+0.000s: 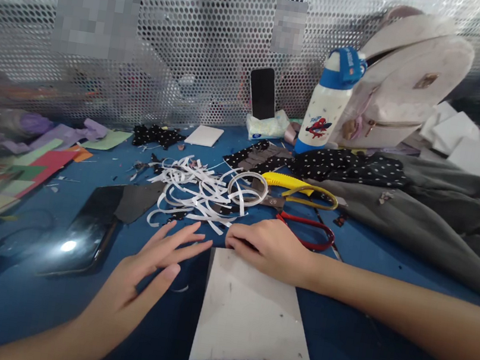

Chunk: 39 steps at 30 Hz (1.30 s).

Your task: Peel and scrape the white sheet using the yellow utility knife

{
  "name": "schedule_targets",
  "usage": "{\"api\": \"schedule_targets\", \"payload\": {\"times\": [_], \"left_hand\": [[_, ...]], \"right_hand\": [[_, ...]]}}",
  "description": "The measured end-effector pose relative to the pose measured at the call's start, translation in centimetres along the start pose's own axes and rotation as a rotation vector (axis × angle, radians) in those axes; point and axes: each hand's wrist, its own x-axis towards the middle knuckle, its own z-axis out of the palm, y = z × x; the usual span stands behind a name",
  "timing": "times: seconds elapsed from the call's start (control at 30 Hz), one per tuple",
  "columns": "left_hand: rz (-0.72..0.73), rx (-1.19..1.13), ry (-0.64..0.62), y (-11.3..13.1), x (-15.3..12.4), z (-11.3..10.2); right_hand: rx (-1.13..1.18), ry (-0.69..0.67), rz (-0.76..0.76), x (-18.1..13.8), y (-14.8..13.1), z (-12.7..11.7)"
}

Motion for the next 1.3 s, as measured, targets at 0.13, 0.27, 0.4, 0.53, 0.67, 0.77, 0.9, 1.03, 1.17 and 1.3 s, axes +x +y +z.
{"api": "schedule_targets", "payload": {"times": [0.13, 0.27, 0.4, 0.53, 0.67, 0.77, 0.9, 1.03, 1.17, 1.3], "left_hand": [[0.000, -0.025, -0.016, 0.08, 0.14, -0.14], [0.022, -0.044, -0.031, 0.14, -0.06, -0.17], [0.040, -0.032, -0.007, 0.08, -0.29, -0.10], [0.041, -0.030, -0.009, 0.02, -0.22, 0.03], [0.016, 0.009, 0.031, 0.04, 0.09, -0.05], [-0.018, 0.006, 0.035, 0.06, 0.28, -0.17], [0.037, -0.005, 0.004, 0.04, 0.27, -0.21], [0.065, 0.005, -0.004, 0.02, 0.16, -0.21], [0.079, 0.013, 0.000, 0.04, 0.02, -0.21], [0.103, 0.027, -0.003, 0.01, -0.15, -0.14]], "right_hand": [[0.005, -0.002, 0.007, 0.00, -0.05, -0.06], [0.002, 0.003, 0.001, -0.08, 0.04, 0.00], [0.001, 0.015, -0.008, -0.13, 0.15, 0.14], [-0.004, 0.014, -0.001, -0.11, 0.12, 0.12], [-0.011, 0.005, -0.002, -0.12, 0.07, 0.07], [-0.018, 0.018, -0.001, -0.13, 0.09, 0.11], [-0.017, 0.012, -0.001, -0.11, 0.10, 0.11], [-0.011, -0.001, 0.015, -0.02, -0.05, 0.01], [-0.005, -0.004, 0.010, 0.02, -0.13, -0.01], [-0.012, 0.008, -0.003, -0.04, -0.03, 0.09]]}}
